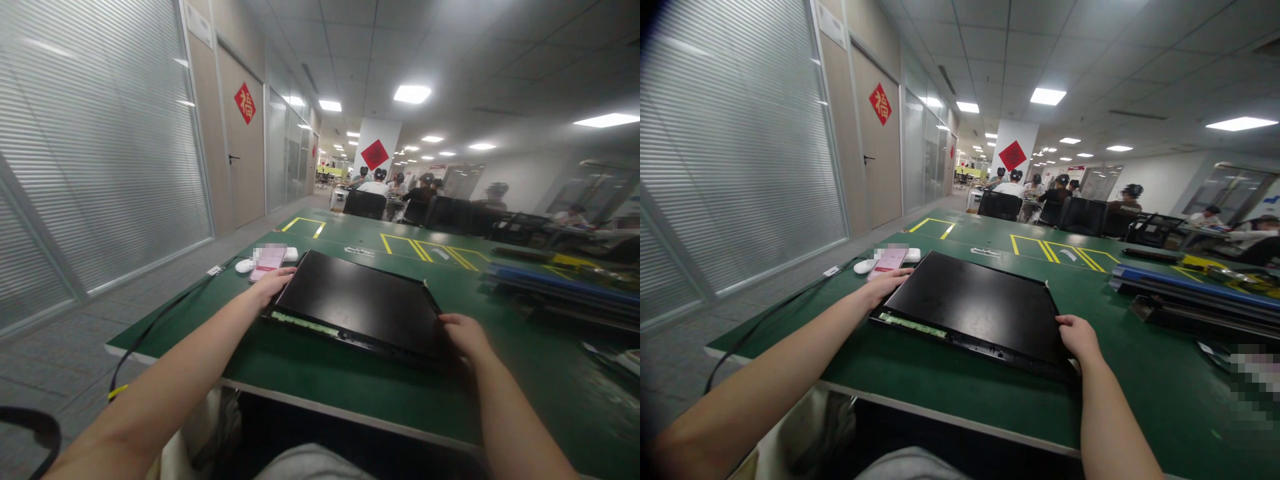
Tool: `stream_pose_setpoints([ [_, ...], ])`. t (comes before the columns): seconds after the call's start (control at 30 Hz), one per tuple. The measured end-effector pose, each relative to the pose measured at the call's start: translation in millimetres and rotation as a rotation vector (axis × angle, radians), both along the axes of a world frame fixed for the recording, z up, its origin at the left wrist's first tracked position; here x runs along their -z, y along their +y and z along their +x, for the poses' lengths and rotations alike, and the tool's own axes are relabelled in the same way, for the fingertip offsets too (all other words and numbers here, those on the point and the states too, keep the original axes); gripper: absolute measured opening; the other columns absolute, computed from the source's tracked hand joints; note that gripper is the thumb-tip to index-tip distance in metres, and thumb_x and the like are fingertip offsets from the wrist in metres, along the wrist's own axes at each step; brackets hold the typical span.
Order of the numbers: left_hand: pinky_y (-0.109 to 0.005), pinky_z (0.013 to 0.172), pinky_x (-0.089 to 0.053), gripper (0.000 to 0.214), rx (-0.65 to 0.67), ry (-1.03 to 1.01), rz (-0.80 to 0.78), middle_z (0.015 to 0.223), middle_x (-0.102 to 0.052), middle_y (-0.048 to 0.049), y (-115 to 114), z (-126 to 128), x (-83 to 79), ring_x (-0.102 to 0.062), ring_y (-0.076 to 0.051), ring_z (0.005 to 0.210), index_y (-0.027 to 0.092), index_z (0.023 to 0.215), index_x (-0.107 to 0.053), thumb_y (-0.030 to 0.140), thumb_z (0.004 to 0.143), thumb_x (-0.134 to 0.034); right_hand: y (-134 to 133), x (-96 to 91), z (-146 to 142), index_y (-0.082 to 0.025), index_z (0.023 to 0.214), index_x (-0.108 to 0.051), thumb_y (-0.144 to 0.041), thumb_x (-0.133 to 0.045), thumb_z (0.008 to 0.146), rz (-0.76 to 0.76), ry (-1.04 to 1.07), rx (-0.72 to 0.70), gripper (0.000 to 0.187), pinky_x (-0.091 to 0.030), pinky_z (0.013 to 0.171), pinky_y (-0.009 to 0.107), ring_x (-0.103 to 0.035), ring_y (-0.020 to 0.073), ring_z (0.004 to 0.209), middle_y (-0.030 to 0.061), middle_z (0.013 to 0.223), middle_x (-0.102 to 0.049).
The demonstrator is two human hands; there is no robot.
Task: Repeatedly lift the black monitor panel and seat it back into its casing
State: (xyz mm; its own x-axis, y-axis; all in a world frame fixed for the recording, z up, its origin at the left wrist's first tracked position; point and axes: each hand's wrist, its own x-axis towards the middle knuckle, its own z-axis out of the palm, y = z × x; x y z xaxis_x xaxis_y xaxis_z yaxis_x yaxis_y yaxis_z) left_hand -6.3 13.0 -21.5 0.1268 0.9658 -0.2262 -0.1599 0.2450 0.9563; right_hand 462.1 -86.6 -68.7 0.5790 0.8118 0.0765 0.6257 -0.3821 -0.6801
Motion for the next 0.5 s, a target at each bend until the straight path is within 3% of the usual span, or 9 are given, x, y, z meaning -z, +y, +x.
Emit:
stream_pose_setpoints([
  [0.23, -0.028, 0.046, -0.050, 0.029, 0.029, 0.152, 0.038, 0.054, -0.069, -0.0035, -0.6, -0.7, 1.6, -0.062, -0.019, 0.046, 0.015, 0.086, -0.074, 0.007, 0.059, -0.065, -0.3, -0.7, -1.0, -0.016, 0.098, -0.075, -0.007, -0.053, 0.062, -0.034, -0.001, -0.029, 0.043, -0.050, 0.079, 0.031, -0.067, 0.0241, 0.090, 0.0104, 0.099, -0.073],
  [0.5, -0.031, 0.059, -0.049, 0.006, -0.043, 0.611, 0.251, 0.062, -0.071, -0.0074, -0.1, -6.6, -4.1, -0.066, -0.025, 0.066, 0.019, 0.058, -0.070, 0.018, 0.058, -0.064, -1.2, -4.4, -8.3, -0.017, 0.097, -0.075, -0.007, -0.053, 0.064, -0.027, -0.035, -0.074, 0.041, -0.050, 0.082, 0.030, -0.068, 0.0227, 0.090, 0.0088, 0.094, -0.074],
])
